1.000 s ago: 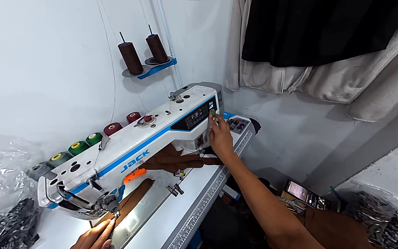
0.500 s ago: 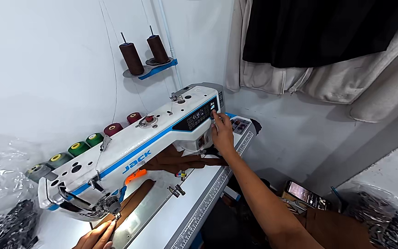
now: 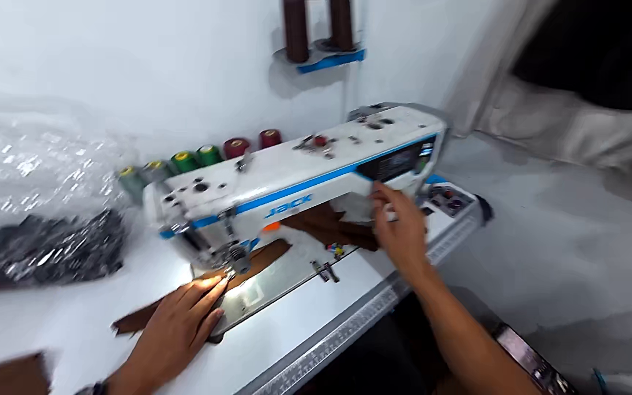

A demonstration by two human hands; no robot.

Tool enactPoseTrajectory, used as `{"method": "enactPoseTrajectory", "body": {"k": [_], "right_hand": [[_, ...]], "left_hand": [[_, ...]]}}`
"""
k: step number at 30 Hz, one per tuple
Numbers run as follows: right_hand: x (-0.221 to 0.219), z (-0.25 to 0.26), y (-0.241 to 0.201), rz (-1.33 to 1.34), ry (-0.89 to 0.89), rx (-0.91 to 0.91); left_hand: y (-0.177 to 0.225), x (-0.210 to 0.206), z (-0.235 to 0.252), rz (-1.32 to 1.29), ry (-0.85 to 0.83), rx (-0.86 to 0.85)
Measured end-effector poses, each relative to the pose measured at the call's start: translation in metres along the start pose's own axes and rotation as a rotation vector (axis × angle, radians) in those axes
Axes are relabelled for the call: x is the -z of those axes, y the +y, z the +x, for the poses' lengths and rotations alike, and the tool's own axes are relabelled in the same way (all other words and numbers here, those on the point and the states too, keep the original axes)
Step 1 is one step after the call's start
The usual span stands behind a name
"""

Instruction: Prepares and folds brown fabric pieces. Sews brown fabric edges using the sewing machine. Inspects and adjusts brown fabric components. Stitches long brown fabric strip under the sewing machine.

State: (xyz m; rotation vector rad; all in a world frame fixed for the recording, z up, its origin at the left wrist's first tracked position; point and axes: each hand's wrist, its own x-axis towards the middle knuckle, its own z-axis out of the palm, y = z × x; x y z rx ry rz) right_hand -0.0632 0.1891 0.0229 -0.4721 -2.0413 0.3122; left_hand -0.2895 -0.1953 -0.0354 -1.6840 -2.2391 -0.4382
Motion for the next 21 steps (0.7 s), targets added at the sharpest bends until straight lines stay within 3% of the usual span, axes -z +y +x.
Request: {"method": "enactPoseTrajectory", "body": {"k": [4, 8, 10, 12, 16, 18, 21], "right_hand": [[0.005, 0.012, 0.007, -0.002, 0.040, 0.032], [0.018, 0.007, 0.024, 0.026, 0.181, -0.140], [0.016, 0.002, 0.020, 0.092, 0.167, -0.120], [0.000, -0.012, -0.012, 0.171, -0.041, 0.034], [-0.047, -0.029, -0.089, 0.190, -0.642, 0.596], [-0.079, -0.025, -0.108, 0.220, -0.759, 0.782], [-0.120, -0.018, -0.117, 0.300, -0.884, 0.875]], "left_hand": [[0.006, 0.014, -0.012, -0.008, -0.060, 0.084], [0.007, 0.006, 0.000, -0.049, -0.023, 0.044], [0.007, 0.004, -0.001, -0.032, -0.015, 0.055], [0.012, 0.010, -0.006, -0.027, -0.055, 0.082], [0.011, 0.017, -0.003, -0.045, -0.118, 0.074], [0.012, 0.014, -0.001, -0.043, -0.113, 0.071], [0.012, 0.015, -0.001, -0.031, -0.106, 0.074]]}}
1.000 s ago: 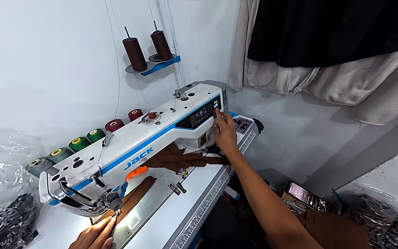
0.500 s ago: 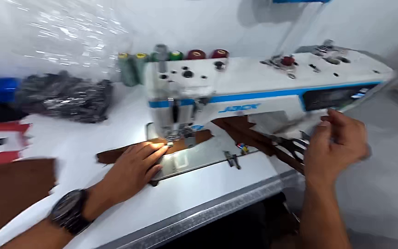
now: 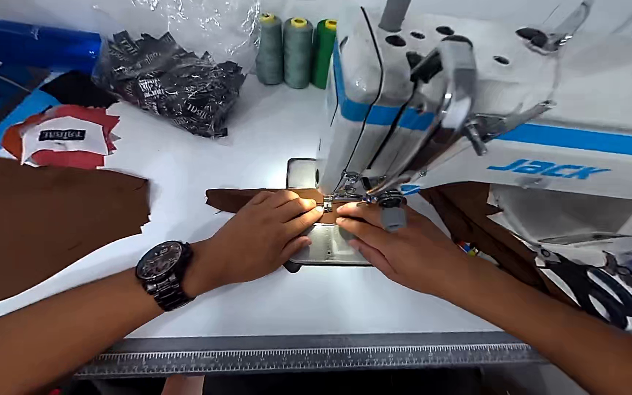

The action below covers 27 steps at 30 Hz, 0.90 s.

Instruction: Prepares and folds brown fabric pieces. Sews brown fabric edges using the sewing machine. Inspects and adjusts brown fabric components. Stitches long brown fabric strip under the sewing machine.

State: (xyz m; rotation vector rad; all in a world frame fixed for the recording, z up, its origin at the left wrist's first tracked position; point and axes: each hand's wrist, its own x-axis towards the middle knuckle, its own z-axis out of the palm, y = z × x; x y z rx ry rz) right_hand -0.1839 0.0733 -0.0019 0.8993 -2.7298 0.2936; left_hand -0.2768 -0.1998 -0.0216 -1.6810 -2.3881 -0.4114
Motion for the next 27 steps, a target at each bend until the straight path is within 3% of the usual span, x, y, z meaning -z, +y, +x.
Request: {"method": "enactPoseTrajectory", "body": {"k": [7, 17, 27], "right_hand": [[-0.023, -0.005, 0.016, 0.002, -0.075, -0.055], [-0.029, -0.009, 0.013, -0.030, -0.039, -0.088], [0.003, 0.006, 0.003, -0.043, -0.103, -0.097]], "left_hand": [[0.006, 0.002, 0.001, 0.064, 0.025, 0.026], [0.004, 0.001, 0.002, 0.111, 0.058, 0.009], [0.006, 0.002, 0.003, 0.070, 0.035, 0.045]]}}
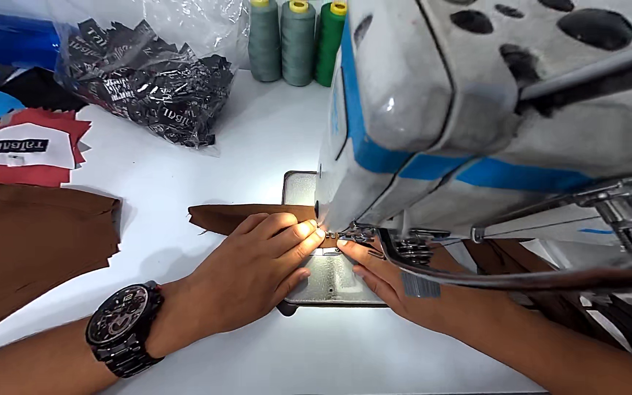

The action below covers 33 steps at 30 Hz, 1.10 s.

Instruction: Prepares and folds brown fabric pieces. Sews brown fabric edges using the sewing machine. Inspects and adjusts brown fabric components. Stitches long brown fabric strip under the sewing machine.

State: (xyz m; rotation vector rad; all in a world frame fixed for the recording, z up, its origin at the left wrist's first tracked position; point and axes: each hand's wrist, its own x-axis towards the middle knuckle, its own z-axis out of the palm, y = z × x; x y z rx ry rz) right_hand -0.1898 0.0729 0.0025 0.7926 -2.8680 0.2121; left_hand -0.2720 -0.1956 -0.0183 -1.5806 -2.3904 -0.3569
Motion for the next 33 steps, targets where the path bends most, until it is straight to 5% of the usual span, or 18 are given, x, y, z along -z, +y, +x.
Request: {"method": "enactPoseTrajectory", "body": {"k": [4, 13, 25, 33], "right_hand": [[-0.030, -0.007, 0.010, -0.001, 0.114, 0.030], [-0.020, -0.010, 0.004, 0.049, 0.233, 0.094], [-0.010, -0.010, 0.005, 0.017, 0.039, 0.024], [-0.007, -0.015, 0.013, 0.011, 0.098, 0.030]], "left_hand": [[0.000, 0.000, 0.000, 0.009, -0.008, -0.002], [0.008, 0.000, -0.002, 0.041, -0.002, -0.057], [0.016, 0.005, -0.010, 0.059, 0.025, -0.017], [0.017, 0.001, -0.005, 0.036, 0.024, -0.027]]}}
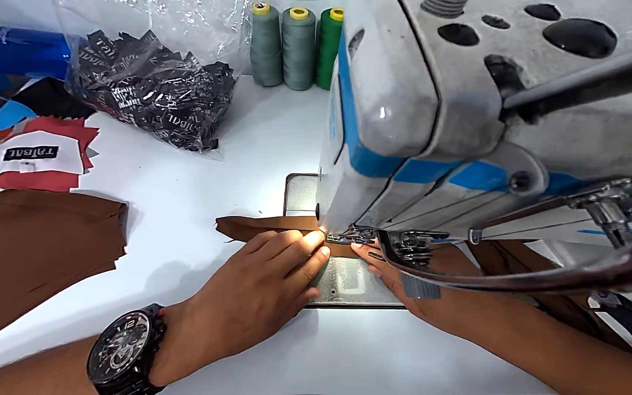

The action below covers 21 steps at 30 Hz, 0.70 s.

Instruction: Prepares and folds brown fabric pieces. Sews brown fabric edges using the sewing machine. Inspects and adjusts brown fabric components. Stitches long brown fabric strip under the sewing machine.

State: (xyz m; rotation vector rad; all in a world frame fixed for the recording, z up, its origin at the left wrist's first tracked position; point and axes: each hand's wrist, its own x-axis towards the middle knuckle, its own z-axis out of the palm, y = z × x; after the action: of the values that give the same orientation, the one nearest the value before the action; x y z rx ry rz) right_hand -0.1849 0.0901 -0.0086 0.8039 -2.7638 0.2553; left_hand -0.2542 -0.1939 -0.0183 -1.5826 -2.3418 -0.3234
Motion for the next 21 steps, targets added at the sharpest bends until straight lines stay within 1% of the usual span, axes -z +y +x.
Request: {"method": "enactPoseTrajectory", "body": {"k": [8, 14, 17, 21], "right_hand": [[0.007, 0.001, 0.008, 0.018, 0.036, 0.058], [0.005, -0.001, 0.011, 0.013, 0.047, 0.055], [-0.003, -0.002, 0.012, -0.017, 0.107, 0.044], [-0.004, -0.002, 0.013, -0.012, 0.113, 0.050]], "left_hand": [[-0.001, 0.000, 0.003, -0.016, -0.012, 0.016], [-0.004, 0.000, 0.004, -0.064, -0.021, 0.006], [-0.004, -0.002, 0.004, -0.087, -0.021, 0.011], [-0.005, -0.002, 0.004, -0.096, -0.018, 0.010]]}}
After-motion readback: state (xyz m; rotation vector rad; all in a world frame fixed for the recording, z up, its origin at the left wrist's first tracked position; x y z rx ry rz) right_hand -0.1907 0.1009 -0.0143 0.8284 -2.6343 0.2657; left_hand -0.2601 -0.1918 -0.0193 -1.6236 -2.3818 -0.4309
